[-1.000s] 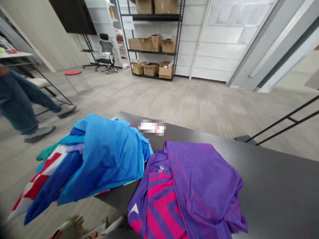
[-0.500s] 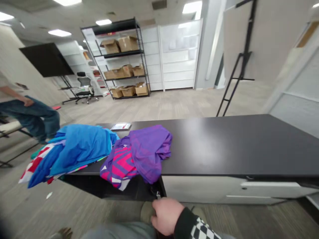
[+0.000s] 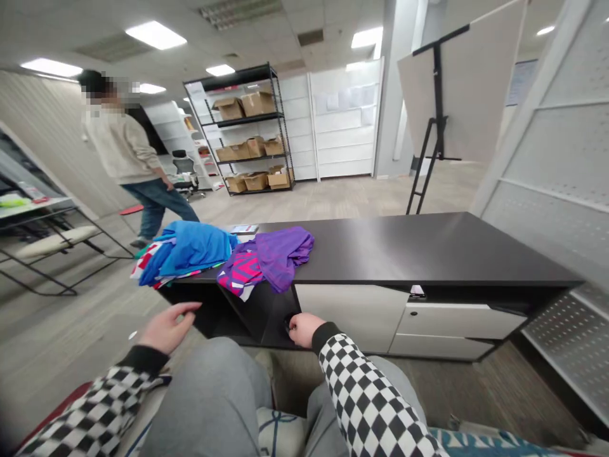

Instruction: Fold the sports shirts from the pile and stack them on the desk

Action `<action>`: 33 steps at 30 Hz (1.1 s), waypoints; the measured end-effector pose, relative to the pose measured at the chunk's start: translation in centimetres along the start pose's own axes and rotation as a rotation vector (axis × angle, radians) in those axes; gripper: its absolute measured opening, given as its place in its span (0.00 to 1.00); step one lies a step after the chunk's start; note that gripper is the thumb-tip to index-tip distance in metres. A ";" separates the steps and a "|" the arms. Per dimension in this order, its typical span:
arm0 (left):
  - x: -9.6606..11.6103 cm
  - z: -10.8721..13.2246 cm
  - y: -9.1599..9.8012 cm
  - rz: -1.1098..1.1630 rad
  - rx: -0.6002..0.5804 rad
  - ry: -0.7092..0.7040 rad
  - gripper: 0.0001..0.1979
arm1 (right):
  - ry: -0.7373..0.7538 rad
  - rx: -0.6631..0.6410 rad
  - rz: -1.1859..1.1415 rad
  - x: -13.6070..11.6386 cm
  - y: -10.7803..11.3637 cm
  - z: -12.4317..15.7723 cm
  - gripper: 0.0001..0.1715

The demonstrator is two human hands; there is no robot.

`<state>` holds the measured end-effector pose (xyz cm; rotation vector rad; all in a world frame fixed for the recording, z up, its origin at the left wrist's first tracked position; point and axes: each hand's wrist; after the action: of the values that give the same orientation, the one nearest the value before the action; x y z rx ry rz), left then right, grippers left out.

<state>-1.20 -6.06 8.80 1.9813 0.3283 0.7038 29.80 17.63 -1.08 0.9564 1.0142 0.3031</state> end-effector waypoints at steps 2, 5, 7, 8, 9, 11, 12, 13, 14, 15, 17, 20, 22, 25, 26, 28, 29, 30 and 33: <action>3.8 -4.4 -2.5 0.178 -0.012 -0.081 0.25 | -0.050 0.022 -0.026 0.4 1.0 -0.1 0.15; 9.7 -10.1 -6.2 0.220 -0.116 -0.179 0.25 | -0.084 0.071 -0.216 -0.8 3.0 -0.1 0.17; 12.8 -12.2 -9.1 0.089 -0.198 -0.203 0.27 | -0.008 0.213 -0.288 -2.3 4.6 0.1 0.17; 14.0 -12.7 -10.5 0.018 -0.219 -0.193 0.29 | 0.052 0.309 -0.295 -3.1 5.4 0.1 0.18; 14.9 -12.8 -11.8 -0.029 -0.229 -0.195 0.31 | 0.115 0.410 -0.292 -3.7 6.2 0.0 0.18; 15.9 -12.3 -13.8 -0.044 -0.228 -0.246 0.34 | 0.215 0.573 -0.283 -4.2 7.9 -1.0 0.18; 16.1 -11.9 -14.4 -0.019 -0.221 -0.297 0.34 | 0.249 0.623 -0.270 -4.2 8.6 -1.9 0.18; 16.2 -11.4 -14.7 0.013 -0.213 -0.355 0.34 | 0.275 0.653 -0.239 -3.9 9.3 -3.0 0.18; 16.1 -10.9 -14.7 0.043 -0.209 -0.405 0.33 | 0.285 0.661 -0.189 -3.5 9.8 -4.3 0.18; 15.8 -10.6 -14.5 0.071 -0.205 -0.441 0.32 | 0.273 0.649 -0.126 -3.0 10.1 -5.7 0.21; 14.7 -10.3 -13.9 0.124 -0.202 -0.482 0.30 | 0.195 0.595 0.010 -2.0 10.3 -8.3 0.28; 12.2 -10.7 -13.4 0.174 -0.179 -0.470 0.33 | 0.081 0.551 0.146 -1.1 10.2 -11.1 0.31; 10.6 -11.2 -13.6 0.176 -0.142 -0.438 0.37 | 0.020 0.567 0.196 -0.9 10.5 -12.1 0.24; 9.4 -11.7 -13.9 0.164 -0.122 -0.416 0.37 | -0.091 0.591 0.210 -0.4 11.5 -12.9 0.09; 9.3 -11.7 -13.9 0.164 -0.120 -0.418 0.35 | -0.114 0.596 0.176 -0.1 11.9 -13.1 0.08; 9.4 -11.8 -13.6 0.181 -0.107 -0.429 0.28 | -0.137 0.654 0.034 0.7 12.7 -13.4 0.07; 9.5 -11.8 -13.3 0.200 -0.099 -0.434 0.22 | -0.145 0.713 -0.075 1.3 13.1 -13.6 0.08; 9.6 -11.9 -13.1 0.224 -0.094 -0.439 0.16 | -0.155 0.788 -0.211 1.9 13.5 -13.6 0.10; 9.4 -12.1 -12.3 0.297 -0.095 -0.456 0.07 | -0.209 1.053 -0.703 4.3 14.6 -13.2 0.21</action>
<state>-0.21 13.36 5.66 2.0501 -0.2725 0.4180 24.04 35.81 5.62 1.4231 1.2465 -0.9944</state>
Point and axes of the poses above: each hand's wrist, its own z-axis away from the middle knuckle, its own y-axis out of the back of the hand, x = y × z, and after that the axes turned 6 degrees about x, right-handed
